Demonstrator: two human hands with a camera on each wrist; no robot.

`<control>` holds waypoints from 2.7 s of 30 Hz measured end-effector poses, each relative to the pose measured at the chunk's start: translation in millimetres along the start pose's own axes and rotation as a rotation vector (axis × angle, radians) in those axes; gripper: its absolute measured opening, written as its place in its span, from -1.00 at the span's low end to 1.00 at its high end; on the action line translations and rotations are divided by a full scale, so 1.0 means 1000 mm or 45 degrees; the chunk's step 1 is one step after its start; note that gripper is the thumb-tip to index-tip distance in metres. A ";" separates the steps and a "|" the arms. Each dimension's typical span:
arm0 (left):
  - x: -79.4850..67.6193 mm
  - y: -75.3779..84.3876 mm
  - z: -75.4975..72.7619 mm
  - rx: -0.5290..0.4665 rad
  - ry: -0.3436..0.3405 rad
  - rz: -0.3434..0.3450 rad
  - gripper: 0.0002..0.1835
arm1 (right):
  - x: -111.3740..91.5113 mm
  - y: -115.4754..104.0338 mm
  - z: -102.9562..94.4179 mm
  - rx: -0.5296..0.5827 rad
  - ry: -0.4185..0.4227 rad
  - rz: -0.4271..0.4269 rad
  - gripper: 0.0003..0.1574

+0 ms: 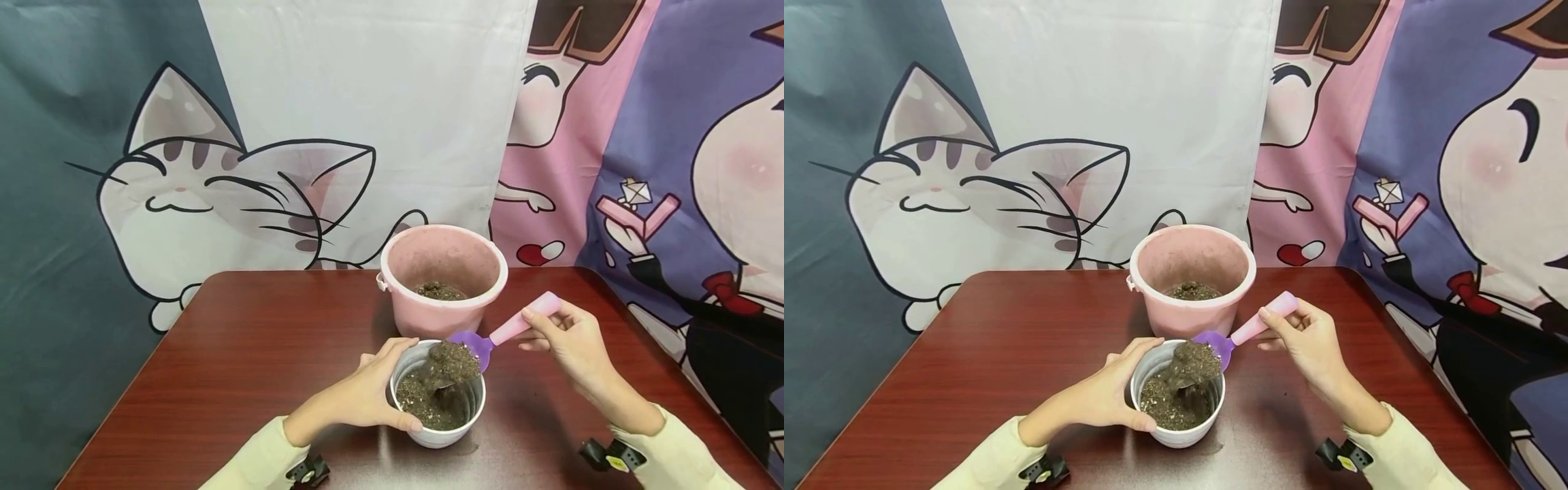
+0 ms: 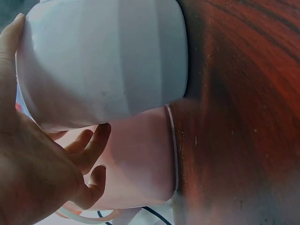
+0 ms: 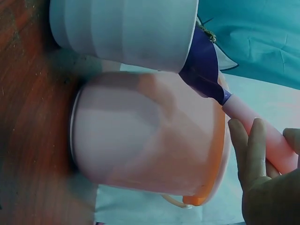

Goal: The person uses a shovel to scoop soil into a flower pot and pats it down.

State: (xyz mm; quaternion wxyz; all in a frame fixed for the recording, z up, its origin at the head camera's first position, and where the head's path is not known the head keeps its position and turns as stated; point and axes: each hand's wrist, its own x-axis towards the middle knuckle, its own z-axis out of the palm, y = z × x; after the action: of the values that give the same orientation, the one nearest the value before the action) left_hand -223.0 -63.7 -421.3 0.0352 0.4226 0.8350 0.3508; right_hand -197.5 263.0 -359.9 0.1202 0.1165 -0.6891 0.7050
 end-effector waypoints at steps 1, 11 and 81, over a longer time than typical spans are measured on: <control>0.000 0.000 0.000 -0.001 0.000 0.001 0.25 | 0.000 -0.001 -0.001 -0.004 -0.011 -0.016 -0.92; 0.001 0.000 0.000 0.002 -0.005 -0.016 0.25 | 0.003 -0.014 -0.002 -0.131 0.017 -0.071 -0.96; 0.066 -0.005 -0.026 -0.041 0.831 -0.479 0.01 | 0.154 0.012 0.044 -0.426 0.082 0.086 -0.68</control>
State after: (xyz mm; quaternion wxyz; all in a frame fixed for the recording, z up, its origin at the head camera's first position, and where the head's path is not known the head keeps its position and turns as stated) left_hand -278.2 -31.7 -389.4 -0.1622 0.1271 0.8596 0.4676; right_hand -347.3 219.9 -319.7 0.1361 0.0490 -0.7963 0.5874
